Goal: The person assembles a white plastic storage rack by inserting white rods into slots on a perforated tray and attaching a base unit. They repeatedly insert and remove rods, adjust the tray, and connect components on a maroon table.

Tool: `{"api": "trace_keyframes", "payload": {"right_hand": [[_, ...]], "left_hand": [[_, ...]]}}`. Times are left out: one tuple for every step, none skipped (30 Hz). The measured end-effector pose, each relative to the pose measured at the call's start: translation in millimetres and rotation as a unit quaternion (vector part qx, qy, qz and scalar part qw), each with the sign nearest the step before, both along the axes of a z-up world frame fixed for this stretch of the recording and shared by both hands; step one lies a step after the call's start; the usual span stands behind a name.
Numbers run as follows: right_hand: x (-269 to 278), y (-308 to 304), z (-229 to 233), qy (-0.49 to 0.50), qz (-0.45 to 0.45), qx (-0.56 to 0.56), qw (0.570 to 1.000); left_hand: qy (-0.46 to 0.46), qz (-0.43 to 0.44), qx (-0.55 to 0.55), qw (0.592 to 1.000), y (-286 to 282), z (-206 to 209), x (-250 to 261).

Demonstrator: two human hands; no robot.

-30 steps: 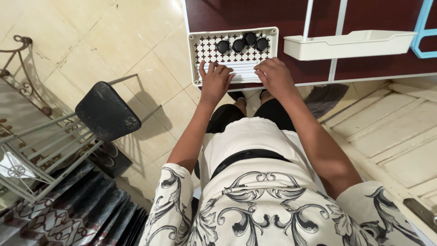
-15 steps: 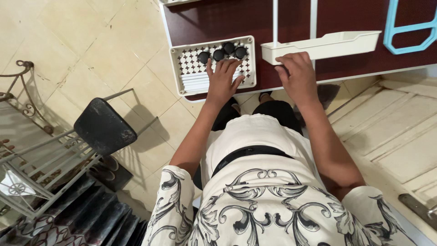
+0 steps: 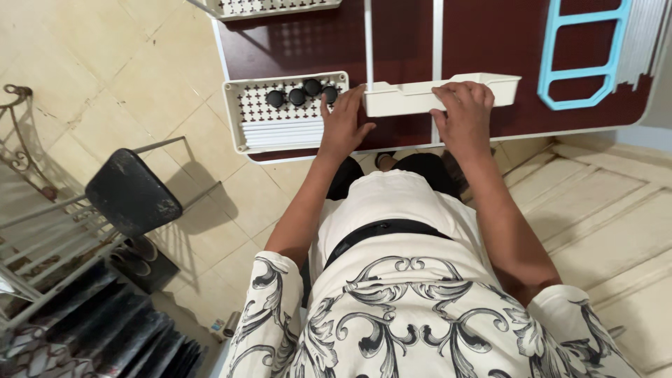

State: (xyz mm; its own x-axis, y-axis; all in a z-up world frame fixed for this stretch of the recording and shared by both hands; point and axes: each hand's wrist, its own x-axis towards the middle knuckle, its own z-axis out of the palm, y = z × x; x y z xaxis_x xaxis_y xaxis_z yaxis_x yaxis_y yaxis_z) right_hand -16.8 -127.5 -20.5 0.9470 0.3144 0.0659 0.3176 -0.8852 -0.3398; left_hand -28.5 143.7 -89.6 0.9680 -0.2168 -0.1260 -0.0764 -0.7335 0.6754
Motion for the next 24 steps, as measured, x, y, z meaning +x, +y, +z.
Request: {"api": "trace_keyframes", "payload": {"right_hand": [[1, -7, -1, 0.01, 0.005, -0.008, 1.0], [4, -11, -2, 0.019, 0.011, -0.015, 1.0], [6, -14, -2, 0.027, 0.017, -0.021, 0.999], [7, -18, -3, 0.031, 0.022, -0.02, 0.999], [8, -19, -4, 0.036, 0.027, -0.018, 0.999], [10, -21, -4, 0.039, 0.032, -0.017, 0.999], [11, -23, -5, 0.035, 0.04, -0.022, 0.998], [10, -24, -4, 0.032, 0.048, -0.026, 0.998], [11, -26, -4, 0.029, 0.057, -0.03, 0.998], [10, -27, -4, 0.029, 0.059, -0.03, 0.997], [10, -28, -4, 0.029, 0.062, -0.029, 0.997], [12, -29, -4, 0.026, 0.063, -0.028, 0.997], [14, -32, -3, 0.026, 0.065, -0.019, 0.997], [14, -34, -1, 0.026, 0.068, -0.009, 0.997], [14, -36, 1, 0.027, 0.07, 0.0, 0.997], [14, -39, 4, 0.018, 0.071, 0.009, 0.997], [14, -42, 8, 0.01, 0.071, 0.017, 0.997], [17, -45, 12, 0.0, 0.071, 0.025, 0.997], [20, -48, 16, 0.01, 0.064, 0.041, 0.997], [20, -52, 21, 0.022, 0.056, 0.058, 0.996], [21, -55, 25, 0.034, 0.049, 0.074, 0.995], [21, -56, 29, 0.045, 0.036, 0.105, 0.993], [21, -56, 31, 0.057, 0.024, 0.136, 0.989], [21, -56, 32, 0.068, 0.01, 0.167, 0.984]], "left_hand": [[0.006, 0.007, 0.0, 1.0, -5, -3, 0], [0.011, 0.015, 0.002, 1.0, -8, -6, 1], [0.015, 0.023, 0.005, 1.0, -10, -8, 1], [0.011, 0.033, 0.001, 0.999, -13, -11, 0], [0.007, 0.044, -0.003, 0.999, -14, -14, -1], [0.002, 0.054, -0.007, 0.999, -16, -18, -1], [0.013, 0.059, -0.007, 0.998, -18, -21, 0], [0.025, 0.065, -0.008, 0.998, -19, -23, 0], [0.036, 0.071, -0.008, 0.997, -19, -25, 0], [0.025, 0.067, -0.014, 0.997, -19, -24, -2], [0.013, 0.064, -0.019, 0.998, -18, -23, -3], [-0.001, 0.06, -0.024, 0.998, -19, -20, -1], [0.008, 0.061, -0.028, 0.998, -21, -15, -1], [0.018, 0.063, -0.032, 0.997, -22, -8, -2], [0.029, 0.065, -0.036, 0.997, -23, 1, -3], [0.006, 0.064, -0.05, 0.997, -26, 11, -3], [-0.018, 0.062, -0.065, 0.996, -29, 22, -3], [-0.043, 0.06, -0.079, 0.994, -31, 35, 0], [-0.06, 0.052, -0.08, 0.994, -33, 49, 2], [-0.076, 0.045, -0.082, 0.993, -35, 64, 2], [-0.091, 0.037, -0.083, 0.992, -37, 78, 3], [-0.101, 0.029, -0.07, 0.992, -39, 91, 6], [-0.111, 0.021, -0.056, 0.992, -43, 103, 10], [-0.12, 0.012, -0.043, 0.992, -47, 114, 14]]}}
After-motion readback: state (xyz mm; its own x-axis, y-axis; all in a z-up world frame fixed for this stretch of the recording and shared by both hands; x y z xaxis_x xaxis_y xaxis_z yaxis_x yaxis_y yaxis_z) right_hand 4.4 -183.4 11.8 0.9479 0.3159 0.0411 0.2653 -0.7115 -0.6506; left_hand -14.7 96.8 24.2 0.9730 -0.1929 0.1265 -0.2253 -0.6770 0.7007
